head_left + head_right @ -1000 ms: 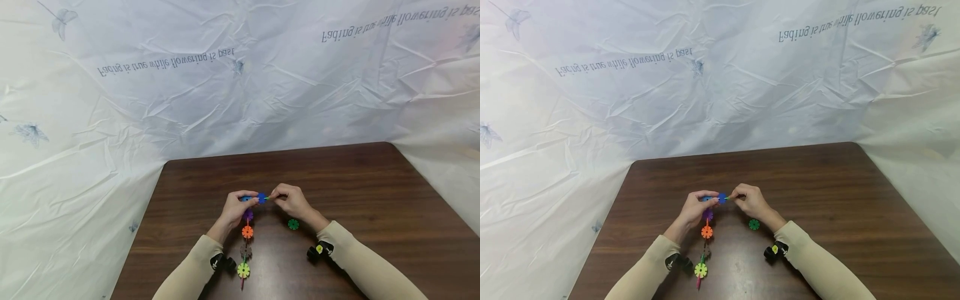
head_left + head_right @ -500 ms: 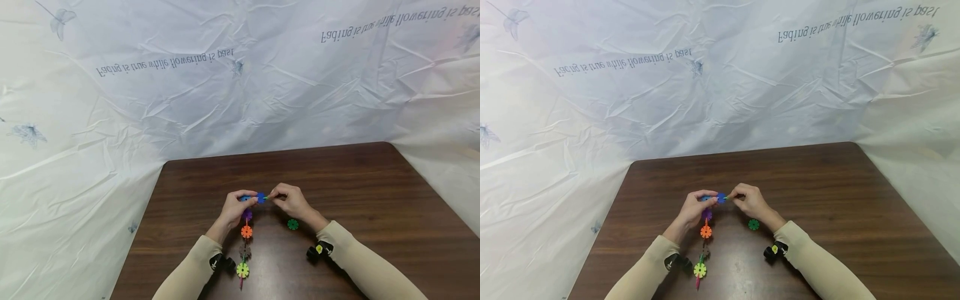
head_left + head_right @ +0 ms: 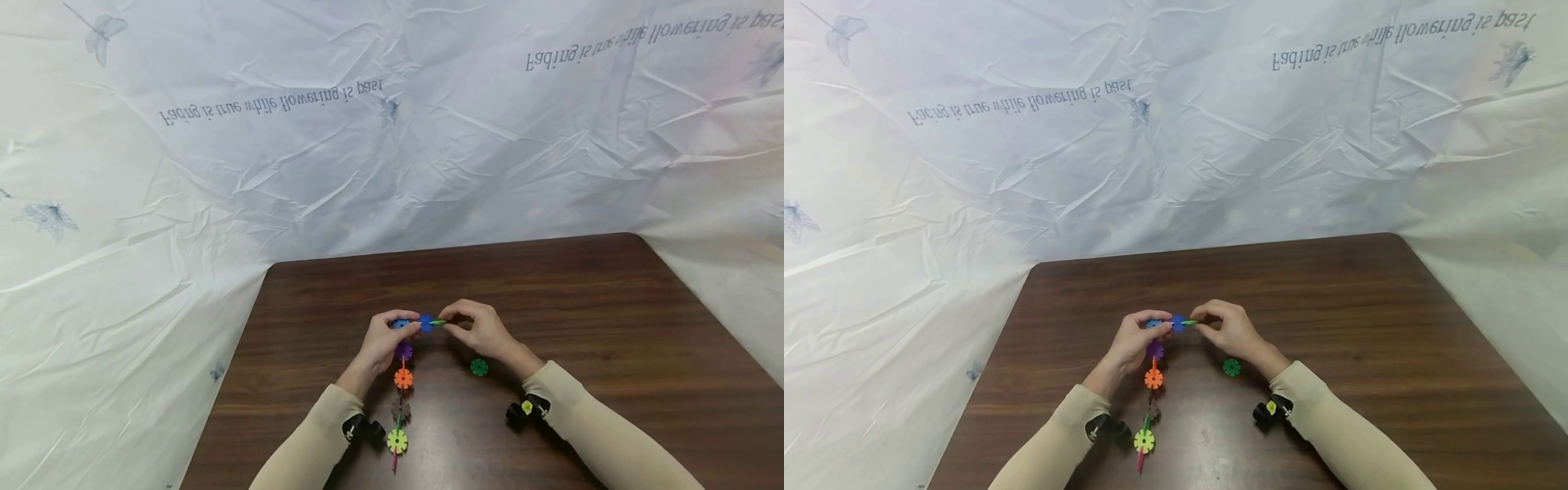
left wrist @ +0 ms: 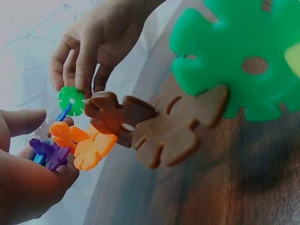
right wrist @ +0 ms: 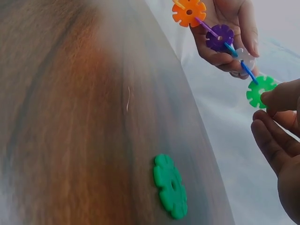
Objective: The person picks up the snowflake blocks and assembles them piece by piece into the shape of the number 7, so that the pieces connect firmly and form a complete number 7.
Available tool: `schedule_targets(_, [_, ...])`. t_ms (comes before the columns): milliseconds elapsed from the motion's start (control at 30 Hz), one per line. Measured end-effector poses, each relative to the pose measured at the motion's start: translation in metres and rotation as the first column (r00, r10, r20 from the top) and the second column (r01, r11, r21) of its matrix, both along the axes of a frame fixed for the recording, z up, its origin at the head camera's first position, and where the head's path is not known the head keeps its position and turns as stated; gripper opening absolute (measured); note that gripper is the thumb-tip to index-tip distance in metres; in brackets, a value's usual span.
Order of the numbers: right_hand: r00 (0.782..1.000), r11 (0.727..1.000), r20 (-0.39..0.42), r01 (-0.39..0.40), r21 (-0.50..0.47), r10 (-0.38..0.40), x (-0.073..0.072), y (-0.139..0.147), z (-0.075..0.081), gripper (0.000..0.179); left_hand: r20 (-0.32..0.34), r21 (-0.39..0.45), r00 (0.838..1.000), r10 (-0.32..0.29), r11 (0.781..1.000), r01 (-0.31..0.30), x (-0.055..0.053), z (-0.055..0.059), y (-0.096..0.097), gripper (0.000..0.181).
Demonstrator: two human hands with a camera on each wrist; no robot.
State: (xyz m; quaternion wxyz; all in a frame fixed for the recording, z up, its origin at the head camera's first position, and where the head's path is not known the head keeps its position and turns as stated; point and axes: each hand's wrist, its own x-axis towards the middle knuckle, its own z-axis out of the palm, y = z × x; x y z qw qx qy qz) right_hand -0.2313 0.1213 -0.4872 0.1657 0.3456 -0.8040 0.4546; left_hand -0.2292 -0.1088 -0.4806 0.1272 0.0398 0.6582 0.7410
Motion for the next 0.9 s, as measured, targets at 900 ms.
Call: schedule_targets(900, [0.974, 0.934, 0.222, -0.123, 0.335, 0.049, 0.009, 0.044, -0.004, 0.027, -0.002, -0.052, 1.000, 0.009, 0.999, -0.009, -0.002, 0.002, 0.000, 0.031])
